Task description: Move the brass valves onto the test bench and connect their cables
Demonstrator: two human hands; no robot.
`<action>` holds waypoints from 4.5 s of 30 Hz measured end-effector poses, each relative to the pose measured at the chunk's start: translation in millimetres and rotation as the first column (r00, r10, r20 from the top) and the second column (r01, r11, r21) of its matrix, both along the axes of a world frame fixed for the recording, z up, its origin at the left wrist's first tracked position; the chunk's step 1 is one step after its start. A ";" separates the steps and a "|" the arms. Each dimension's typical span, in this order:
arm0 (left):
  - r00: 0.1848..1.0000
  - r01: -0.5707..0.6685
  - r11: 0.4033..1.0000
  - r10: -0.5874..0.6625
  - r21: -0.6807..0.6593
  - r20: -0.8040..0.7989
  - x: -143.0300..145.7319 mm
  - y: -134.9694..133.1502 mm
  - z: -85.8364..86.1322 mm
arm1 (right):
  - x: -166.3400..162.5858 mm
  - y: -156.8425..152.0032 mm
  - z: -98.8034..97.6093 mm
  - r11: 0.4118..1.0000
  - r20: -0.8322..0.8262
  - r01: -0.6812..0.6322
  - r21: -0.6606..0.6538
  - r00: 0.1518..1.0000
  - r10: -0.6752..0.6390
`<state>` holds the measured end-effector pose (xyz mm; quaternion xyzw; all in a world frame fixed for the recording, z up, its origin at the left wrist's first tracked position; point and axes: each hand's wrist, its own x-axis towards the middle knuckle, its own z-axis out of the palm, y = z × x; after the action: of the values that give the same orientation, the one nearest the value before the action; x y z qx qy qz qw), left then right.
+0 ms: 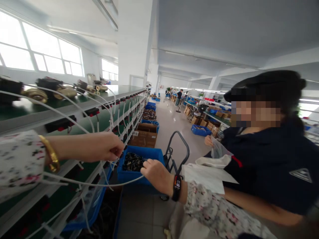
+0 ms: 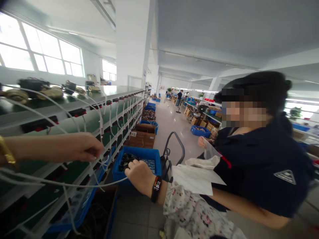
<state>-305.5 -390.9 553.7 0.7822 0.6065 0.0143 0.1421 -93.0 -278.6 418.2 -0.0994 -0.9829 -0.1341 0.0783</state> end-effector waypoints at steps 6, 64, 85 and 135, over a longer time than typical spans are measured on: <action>0.998 -0.051 0.998 0.052 -0.024 0.045 -2.0 -7.5 10.4 | 6.8 -8.3 6.2 0.291 -0.164 -0.070 -0.954 0.935 -0.314; 0.843 -0.135 0.971 0.218 -0.199 0.492 -9.2 -4.7 20.7 | -76.1 -52.4 36.0 0.140 -0.605 -0.721 -0.678 0.440 -0.664; 0.282 -0.856 0.517 0.432 0.021 0.856 85.1 -79.2 -43.9 | -72.7 -77.2 36.3 0.226 -0.738 -0.788 -0.573 0.376 -0.560; -0.537 -0.624 0.750 -0.207 -0.220 0.817 76.6 -41.4 -82.0 | -62.2 -96.4 41.0 0.560 -0.788 -0.557 -0.614 0.380 -0.485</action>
<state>-228.9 -432.3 471.8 0.1925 0.3246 0.8486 0.3706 -155.1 -375.0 459.2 -0.1538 -0.6961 0.4256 0.5573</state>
